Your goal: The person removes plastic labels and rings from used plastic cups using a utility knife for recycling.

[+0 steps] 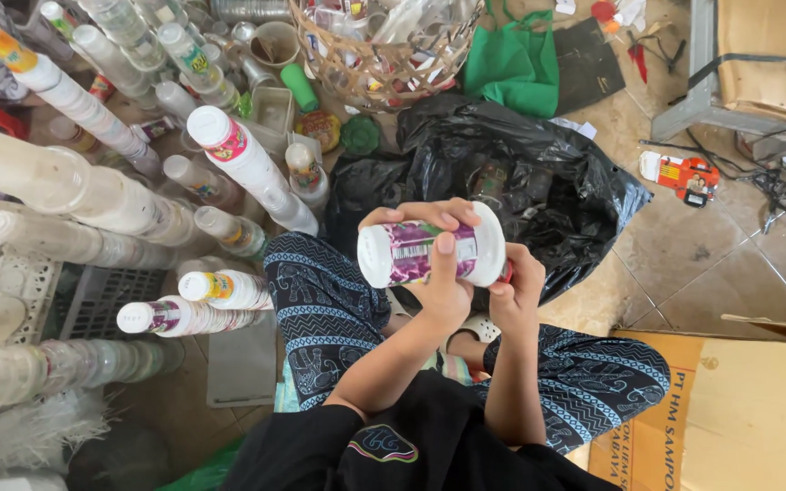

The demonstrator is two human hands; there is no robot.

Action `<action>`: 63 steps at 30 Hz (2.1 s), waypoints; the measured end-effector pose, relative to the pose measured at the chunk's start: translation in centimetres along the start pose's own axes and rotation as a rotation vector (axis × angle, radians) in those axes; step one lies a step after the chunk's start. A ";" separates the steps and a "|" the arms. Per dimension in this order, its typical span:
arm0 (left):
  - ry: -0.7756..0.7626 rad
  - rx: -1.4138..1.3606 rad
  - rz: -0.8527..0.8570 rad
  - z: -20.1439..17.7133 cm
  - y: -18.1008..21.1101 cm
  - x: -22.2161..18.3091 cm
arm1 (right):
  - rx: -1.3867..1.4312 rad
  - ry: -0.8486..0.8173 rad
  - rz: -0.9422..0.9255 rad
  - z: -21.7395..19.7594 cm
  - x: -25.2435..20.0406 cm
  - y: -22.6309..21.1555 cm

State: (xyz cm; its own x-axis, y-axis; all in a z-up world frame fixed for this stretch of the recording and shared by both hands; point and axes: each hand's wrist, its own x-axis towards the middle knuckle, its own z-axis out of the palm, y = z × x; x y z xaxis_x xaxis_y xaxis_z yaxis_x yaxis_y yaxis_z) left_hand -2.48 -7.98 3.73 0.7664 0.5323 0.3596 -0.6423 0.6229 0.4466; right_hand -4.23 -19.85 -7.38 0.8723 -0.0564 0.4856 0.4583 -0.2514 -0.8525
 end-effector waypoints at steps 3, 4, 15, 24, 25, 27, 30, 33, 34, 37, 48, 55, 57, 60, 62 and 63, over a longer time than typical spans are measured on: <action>-0.038 0.002 0.023 -0.1 0.3 0.1 | 0.009 -0.002 -0.039 -0.2 -0.3 0.6; -0.027 -0.021 0.010 -0.1 0.3 0.2 | 0.017 -0.027 -0.037 -0.3 -0.3 0.6; -0.108 0.080 -0.086 -2.6 0.3 0.7 | 0.155 -0.078 0.057 0.6 -1.9 0.2; -0.094 0.168 0.028 -3.0 0.1 1.1 | 0.373 0.017 0.314 4.0 -0.6 -3.6; -0.097 0.176 0.019 -3.2 0.2 1.0 | 0.372 0.010 0.338 4.1 -0.7 -3.5; -0.099 0.184 0.012 -3.2 0.5 1.1 | 0.370 0.002 0.361 4.2 -1.2 -2.9; -0.056 0.122 -0.045 -2.9 0.8 1.3 | 0.384 -0.052 0.337 4.1 -2.6 -0.7; -0.023 0.038 -0.089 -3.1 0.3 1.0 | 0.390 -0.077 0.317 4.1 -3.9 1.7; 0.004 0.024 -0.088 -3.2 0.0 0.9 | 0.371 -0.059 0.298 4.3 -3.8 1.8; 0.037 0.004 -0.074 -3.0 -0.6 0.8 | 0.372 -0.033 0.274 4.7 -3.0 0.9; 0.094 0.192 0.007 -3.4 -1.3 0.4 | 0.336 -0.095 0.308 5.8 1.3 -1.6; 0.109 0.037 0.037 -3.7 -1.7 1.6 | 0.660 -0.071 0.339 4.8 -2.0 8.6; 0.107 0.029 0.005 -3.9 -2.0 1.7 | 0.686 -0.058 0.326 4.4 -2.4 10.0; 0.051 0.099 -0.007 -5.2 -2.4 2.0 | 0.712 -0.074 0.408 4.9 -1.9 8.4; 0.074 0.000 -0.155 -6.4 -3.1 2.1 | 0.645 -0.112 0.441 5.0 -1.8 5.8; 0.072 -0.004 -0.167 -6.4 -2.7 2.1 | 0.639 -0.101 0.444 5.2 -2.2 6.3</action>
State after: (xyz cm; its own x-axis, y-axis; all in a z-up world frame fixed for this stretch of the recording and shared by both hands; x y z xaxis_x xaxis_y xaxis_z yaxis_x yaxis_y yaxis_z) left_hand 0.82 -4.88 -1.95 0.8595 0.4610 0.2209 -0.5063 0.7083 0.4919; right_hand -2.41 -16.30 -14.81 0.9940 0.0748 0.0794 0.0452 0.3802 -0.9238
